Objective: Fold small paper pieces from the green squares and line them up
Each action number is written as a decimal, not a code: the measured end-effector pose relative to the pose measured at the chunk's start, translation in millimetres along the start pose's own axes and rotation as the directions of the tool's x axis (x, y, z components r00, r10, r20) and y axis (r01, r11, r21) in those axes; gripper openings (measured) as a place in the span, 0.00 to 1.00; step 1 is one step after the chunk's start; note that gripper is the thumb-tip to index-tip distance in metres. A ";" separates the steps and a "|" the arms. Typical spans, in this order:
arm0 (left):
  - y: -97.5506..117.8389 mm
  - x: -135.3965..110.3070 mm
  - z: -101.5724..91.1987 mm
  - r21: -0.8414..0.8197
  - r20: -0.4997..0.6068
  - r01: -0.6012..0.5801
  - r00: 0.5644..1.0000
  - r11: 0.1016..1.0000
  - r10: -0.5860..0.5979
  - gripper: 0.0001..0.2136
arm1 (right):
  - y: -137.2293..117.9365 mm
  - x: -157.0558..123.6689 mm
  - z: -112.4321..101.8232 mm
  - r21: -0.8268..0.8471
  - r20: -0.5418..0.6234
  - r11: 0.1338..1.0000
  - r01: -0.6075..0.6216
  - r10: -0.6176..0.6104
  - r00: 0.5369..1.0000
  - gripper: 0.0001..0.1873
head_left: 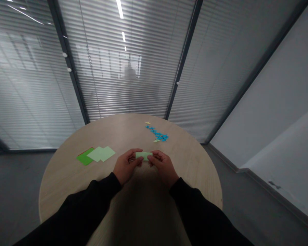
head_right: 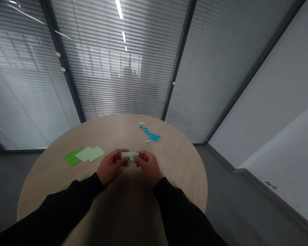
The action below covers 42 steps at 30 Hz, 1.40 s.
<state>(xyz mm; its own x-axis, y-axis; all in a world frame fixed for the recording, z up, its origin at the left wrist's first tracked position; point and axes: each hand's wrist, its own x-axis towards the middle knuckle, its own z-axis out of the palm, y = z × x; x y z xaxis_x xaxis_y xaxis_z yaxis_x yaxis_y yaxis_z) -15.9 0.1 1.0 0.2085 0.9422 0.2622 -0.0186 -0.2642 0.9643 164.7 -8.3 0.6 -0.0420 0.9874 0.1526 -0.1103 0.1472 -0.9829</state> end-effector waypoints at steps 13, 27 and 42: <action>2.3 1.5 -0.8 -0.003 0.018 0.030 0.999 1.000 -0.030 0.18 | -1.7 0.2 -0.5 -0.046 -0.065 0.999 -0.021 0.018 0.998 0.16; 9.1 -2.6 2.0 0.074 0.133 0.091 0.986 0.993 -0.100 0.15 | -2.3 0.3 -6.2 -0.178 0.110 0.984 0.028 -0.008 0.994 0.13; 6.6 0.6 0.1 -0.077 0.043 0.085 0.996 0.993 -0.082 0.16 | -10.2 -2.5 -3.2 -0.091 0.071 0.994 -0.056 0.062 0.996 0.15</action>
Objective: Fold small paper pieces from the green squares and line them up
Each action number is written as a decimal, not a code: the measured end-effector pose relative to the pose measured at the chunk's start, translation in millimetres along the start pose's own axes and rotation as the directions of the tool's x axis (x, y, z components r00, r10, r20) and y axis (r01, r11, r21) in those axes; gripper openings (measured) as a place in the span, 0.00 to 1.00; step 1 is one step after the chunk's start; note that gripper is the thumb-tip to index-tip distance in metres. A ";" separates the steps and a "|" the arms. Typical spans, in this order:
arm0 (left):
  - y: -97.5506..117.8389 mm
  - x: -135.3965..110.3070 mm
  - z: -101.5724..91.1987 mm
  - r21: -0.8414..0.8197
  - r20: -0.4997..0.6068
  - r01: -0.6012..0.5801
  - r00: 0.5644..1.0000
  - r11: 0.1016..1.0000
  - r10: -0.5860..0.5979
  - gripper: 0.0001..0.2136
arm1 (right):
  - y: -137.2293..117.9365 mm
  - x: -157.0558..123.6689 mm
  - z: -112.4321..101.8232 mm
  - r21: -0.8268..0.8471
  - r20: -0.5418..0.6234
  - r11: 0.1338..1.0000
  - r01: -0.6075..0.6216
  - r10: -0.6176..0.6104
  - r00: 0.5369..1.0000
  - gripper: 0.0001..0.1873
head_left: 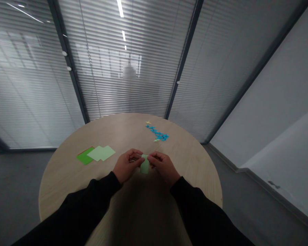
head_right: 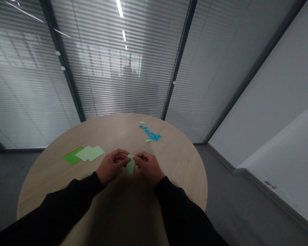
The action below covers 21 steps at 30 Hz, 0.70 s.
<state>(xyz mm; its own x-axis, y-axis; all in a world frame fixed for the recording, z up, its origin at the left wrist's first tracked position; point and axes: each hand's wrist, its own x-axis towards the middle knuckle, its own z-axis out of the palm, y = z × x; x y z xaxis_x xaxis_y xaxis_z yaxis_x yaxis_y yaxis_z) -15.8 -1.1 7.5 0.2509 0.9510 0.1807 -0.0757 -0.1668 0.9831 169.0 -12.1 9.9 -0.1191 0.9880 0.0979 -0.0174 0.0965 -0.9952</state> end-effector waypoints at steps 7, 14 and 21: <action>4.5 -0.8 3.1 -0.051 -0.015 0.106 0.994 0.993 -0.107 0.18 | 1.6 0.6 0.8 -0.055 -0.031 0.998 0.020 -0.022 0.999 0.16; -0.2 0.8 4.4 0.040 -0.056 0.025 0.998 0.999 -0.023 0.15 | 1.8 0.7 6.6 -0.047 -0.058 0.998 0.032 -0.035 0.998 0.15; 0.8 1.0 5.6 0.307 -0.081 -0.011 0.996 0.952 0.037 0.17 | 1.4 0.0 12.5 0.020 -0.132 0.997 0.069 -0.066 0.989 0.14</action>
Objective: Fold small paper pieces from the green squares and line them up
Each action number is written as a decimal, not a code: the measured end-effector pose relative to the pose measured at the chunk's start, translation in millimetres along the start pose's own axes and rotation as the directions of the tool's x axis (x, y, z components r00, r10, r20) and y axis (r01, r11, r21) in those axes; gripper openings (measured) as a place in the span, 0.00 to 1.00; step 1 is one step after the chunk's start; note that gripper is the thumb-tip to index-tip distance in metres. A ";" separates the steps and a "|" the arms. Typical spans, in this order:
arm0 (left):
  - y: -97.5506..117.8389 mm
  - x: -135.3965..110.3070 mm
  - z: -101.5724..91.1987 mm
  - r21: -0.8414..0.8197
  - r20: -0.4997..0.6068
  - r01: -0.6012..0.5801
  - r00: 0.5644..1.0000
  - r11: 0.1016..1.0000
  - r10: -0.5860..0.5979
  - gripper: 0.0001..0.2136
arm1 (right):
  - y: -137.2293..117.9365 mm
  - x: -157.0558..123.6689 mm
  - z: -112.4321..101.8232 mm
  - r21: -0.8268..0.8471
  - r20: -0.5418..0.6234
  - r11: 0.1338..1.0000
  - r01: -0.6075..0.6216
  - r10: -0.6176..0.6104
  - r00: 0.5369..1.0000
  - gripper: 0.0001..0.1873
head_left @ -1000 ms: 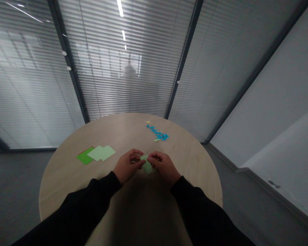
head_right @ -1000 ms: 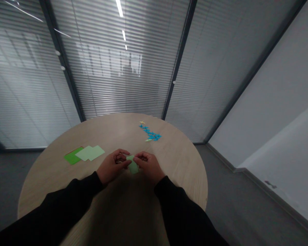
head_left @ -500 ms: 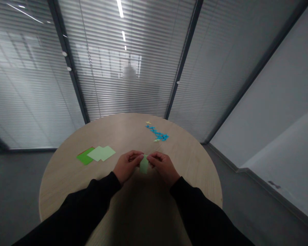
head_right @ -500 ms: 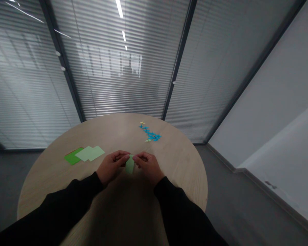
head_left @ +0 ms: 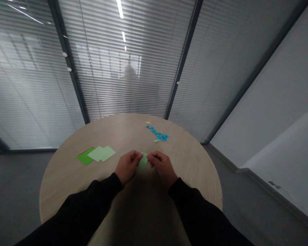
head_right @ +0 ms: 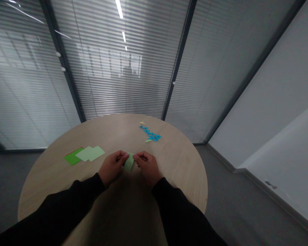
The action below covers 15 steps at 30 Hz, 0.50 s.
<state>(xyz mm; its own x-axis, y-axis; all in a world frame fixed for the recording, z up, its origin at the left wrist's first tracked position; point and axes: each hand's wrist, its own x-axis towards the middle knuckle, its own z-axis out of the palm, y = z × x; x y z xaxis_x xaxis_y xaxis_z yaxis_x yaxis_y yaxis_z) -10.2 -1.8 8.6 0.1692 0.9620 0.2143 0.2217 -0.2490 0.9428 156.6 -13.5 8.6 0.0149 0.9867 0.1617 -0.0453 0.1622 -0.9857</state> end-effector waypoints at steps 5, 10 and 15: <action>1.9 0.8 -3.0 0.074 0.004 -0.031 1.000 0.997 0.030 0.17 | 1.7 1.2 -0.7 0.037 -0.033 0.999 -0.005 0.006 0.999 0.14; 3.7 0.4 -4.7 0.220 -0.013 -0.030 0.999 0.975 0.034 0.17 | 1.7 1.9 -1.7 0.074 -0.053 0.997 0.000 0.004 0.999 0.14; 0.9 0.7 -3.5 0.208 0.033 -0.049 0.999 0.977 0.043 0.19 | 4.6 3.9 -2.5 0.083 -0.080 0.997 0.004 0.003 0.997 0.13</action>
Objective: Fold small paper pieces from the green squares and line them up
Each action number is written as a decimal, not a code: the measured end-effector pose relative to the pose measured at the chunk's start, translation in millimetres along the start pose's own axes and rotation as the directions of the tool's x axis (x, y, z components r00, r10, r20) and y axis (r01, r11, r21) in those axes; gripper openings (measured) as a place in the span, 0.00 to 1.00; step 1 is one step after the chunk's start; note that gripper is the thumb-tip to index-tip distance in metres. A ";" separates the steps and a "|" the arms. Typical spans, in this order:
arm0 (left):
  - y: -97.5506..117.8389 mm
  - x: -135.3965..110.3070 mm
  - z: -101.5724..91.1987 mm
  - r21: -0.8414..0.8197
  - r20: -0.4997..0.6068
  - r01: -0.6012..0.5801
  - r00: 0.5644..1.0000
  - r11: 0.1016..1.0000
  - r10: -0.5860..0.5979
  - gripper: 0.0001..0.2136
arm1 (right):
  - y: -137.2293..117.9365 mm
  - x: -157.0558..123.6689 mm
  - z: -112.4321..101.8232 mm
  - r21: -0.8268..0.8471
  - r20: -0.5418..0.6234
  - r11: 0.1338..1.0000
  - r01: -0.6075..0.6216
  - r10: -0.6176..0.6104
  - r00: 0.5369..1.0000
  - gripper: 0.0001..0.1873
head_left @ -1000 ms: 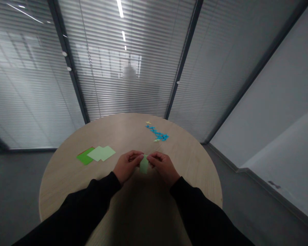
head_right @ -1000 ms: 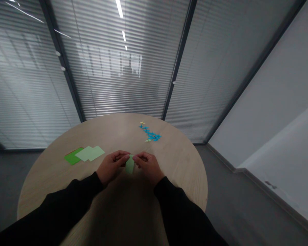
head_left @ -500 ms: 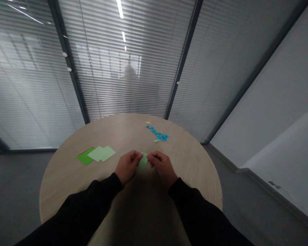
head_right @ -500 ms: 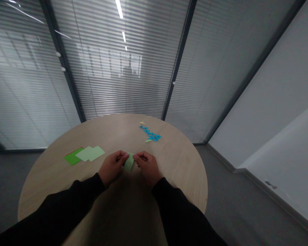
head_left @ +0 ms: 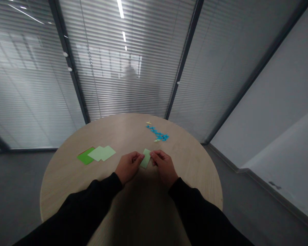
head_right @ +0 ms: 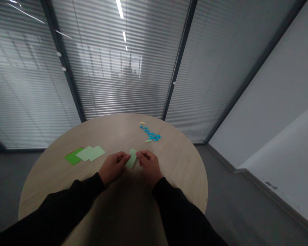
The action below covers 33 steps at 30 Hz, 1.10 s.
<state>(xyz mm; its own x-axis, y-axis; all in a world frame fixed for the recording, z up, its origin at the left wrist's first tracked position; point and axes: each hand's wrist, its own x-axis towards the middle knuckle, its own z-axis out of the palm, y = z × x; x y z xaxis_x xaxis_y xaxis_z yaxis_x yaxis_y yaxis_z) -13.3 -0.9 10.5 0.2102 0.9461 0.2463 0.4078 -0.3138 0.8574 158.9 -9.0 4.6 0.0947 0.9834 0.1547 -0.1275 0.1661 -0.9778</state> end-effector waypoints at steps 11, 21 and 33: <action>4.1 -1.5 -1.9 0.016 0.090 0.011 0.996 1.000 -0.013 0.15 | 1.3 -0.1 0.5 0.047 -0.040 0.999 -0.002 0.004 0.999 0.14; 3.1 -1.5 -5.4 0.133 0.089 -0.098 0.992 0.986 0.087 0.15 | -2.2 -1.0 0.3 -0.005 -0.031 1.000 -0.012 0.012 0.999 0.16; 3.7 -0.7 -5.4 0.249 0.010 -0.092 0.996 0.964 0.093 0.13 | -2.2 -5.6 4.6 -0.045 0.055 0.996 -0.078 0.081 0.995 0.18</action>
<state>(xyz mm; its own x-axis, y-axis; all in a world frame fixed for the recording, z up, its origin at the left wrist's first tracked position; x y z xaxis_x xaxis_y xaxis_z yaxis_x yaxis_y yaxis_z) -16.7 -2.3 16.0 0.2558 0.9122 0.3201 0.5951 -0.4095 0.6915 154.2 -14.5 6.5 0.0299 0.9961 0.0827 -0.0895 0.0851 -0.9923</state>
